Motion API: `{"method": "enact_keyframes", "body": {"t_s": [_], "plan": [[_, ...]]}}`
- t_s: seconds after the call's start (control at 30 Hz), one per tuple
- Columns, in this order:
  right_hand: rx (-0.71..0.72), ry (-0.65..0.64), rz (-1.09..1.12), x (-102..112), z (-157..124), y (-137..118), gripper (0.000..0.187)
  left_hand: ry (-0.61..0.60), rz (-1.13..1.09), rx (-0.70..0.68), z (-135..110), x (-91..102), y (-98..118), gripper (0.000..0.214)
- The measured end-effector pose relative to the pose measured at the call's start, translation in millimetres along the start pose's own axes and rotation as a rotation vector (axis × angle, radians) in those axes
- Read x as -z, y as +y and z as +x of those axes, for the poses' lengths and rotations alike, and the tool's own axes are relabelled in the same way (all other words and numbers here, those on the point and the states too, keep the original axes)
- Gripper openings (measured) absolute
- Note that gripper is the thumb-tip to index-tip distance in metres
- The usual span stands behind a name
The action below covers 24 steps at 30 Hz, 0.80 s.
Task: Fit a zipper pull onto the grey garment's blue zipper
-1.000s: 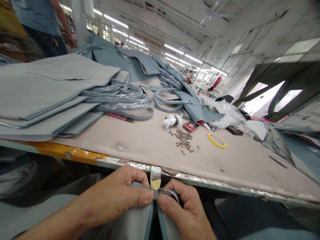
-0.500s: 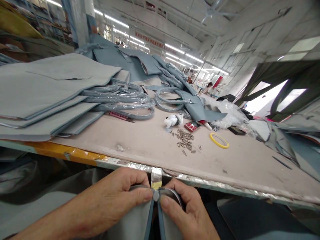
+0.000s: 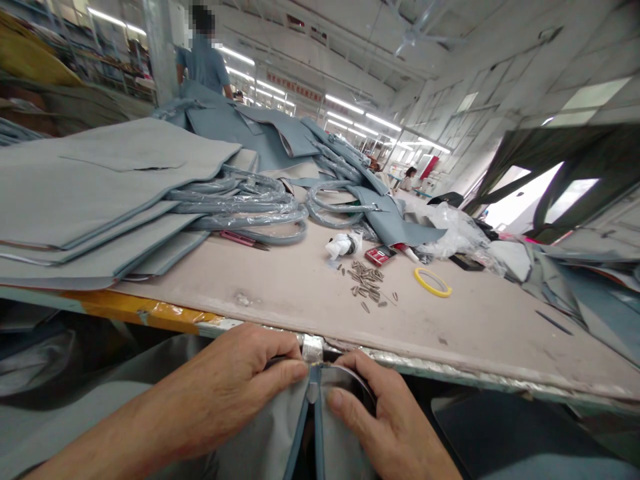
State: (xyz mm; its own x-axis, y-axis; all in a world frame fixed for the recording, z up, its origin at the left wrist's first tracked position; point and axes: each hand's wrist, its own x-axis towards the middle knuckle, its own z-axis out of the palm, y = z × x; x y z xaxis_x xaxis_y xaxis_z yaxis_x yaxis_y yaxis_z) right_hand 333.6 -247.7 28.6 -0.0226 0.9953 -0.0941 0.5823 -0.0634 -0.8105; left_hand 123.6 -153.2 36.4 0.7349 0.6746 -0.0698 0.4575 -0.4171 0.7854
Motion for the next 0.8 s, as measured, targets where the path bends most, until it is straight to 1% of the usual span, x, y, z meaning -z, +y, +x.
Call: {"method": "enact_keyframes", "body": {"t_s": [0.13,0.2,0.37,0.57,0.8], "plan": [[0.020,-0.015,-0.018,4,-6,2,0.029,-0.061,0.015,0.035,-12,4.0,-4,0.022],[0.031,-0.006,-0.007,2,-8,4,0.031,-0.069,0.053,0.044,-16,3.9,-8,0.022],[0.038,0.051,-0.027,-6,-8,7,0.033,-0.030,0.078,0.022,-17,1.7,-12,0.033],[0.002,0.072,-0.006,-10,-10,5,0.037,0.008,0.057,0.026,-18,2.0,-3,0.033],[-0.007,0.078,-0.026,-9,-10,10,0.042,0.064,0.039,-0.008,-16,-4.4,-8,0.031]]}}
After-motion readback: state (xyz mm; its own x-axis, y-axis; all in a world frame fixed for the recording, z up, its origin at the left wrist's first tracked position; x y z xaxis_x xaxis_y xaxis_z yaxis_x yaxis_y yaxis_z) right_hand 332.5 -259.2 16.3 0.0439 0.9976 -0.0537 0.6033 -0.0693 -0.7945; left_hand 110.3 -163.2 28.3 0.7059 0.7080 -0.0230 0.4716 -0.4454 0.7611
